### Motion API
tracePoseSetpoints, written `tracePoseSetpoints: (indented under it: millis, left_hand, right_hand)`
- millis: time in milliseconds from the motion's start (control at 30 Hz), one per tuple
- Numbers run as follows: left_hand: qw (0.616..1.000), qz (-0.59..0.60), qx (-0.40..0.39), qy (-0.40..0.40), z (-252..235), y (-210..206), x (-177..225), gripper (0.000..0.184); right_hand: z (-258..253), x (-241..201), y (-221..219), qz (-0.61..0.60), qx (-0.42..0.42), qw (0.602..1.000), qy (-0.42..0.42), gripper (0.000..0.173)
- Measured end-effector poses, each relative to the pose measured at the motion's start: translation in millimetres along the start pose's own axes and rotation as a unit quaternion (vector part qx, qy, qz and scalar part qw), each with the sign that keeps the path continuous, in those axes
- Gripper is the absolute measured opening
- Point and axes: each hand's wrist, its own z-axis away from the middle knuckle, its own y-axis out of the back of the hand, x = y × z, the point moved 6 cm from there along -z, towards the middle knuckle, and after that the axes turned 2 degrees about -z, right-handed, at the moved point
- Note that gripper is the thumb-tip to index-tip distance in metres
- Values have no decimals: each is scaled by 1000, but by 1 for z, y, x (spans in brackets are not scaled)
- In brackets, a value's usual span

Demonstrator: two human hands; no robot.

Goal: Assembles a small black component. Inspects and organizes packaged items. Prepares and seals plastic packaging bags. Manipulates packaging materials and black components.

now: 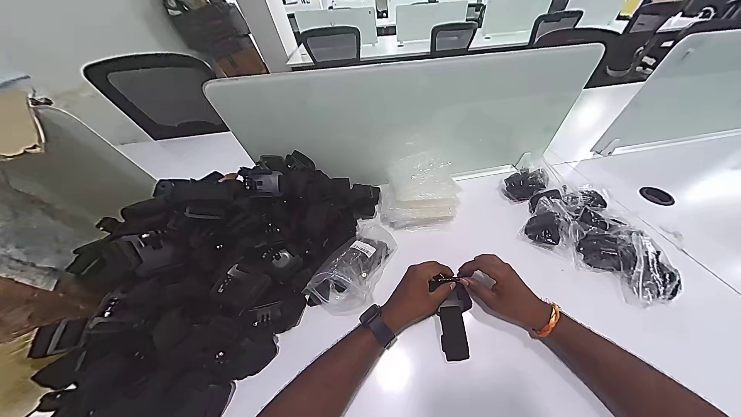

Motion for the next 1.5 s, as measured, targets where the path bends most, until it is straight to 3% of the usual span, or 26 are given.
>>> tracePoseSetpoints:
  millis: [167, 367, 533, 733, 1067, 1300, 1500]
  left_hand:
    - [1000, 5, 1, 4, 0, 1, -1, 21]
    - [1000, 2, -2, 5, 0, 0, 1, 21]
    - [1000, 1, -2, 0, 0, 1, -1, 21]
    - [1000, -3, 0, -1, 0, 1, 0, 20]
    - [1000, -6, 4, 8, -1, 1, 1, 16]
    - [999, -43, -18, 2, 0, -3, 3, 18]
    - [998, -46, -23, 20, 0, 1, 1, 20]
  right_hand:
    - [-3, -4, -4, -13, -32, 999, 9, 36]
    - [-1, -4, -3, 40, -26, 999, 18, 23]
    - [-3, -7, -8, -4, -57, 998, 1, 37]
    - [0, -5, -5, 50, -10, 999, 20, 20]
    - [0, -5, -2, 41, -8, 999, 31, 18]
    - [-3, -14, 7, 124, -65, 981, 132, 19]
    - [-6, 3, 34, 155, -13, 984, 86, 21]
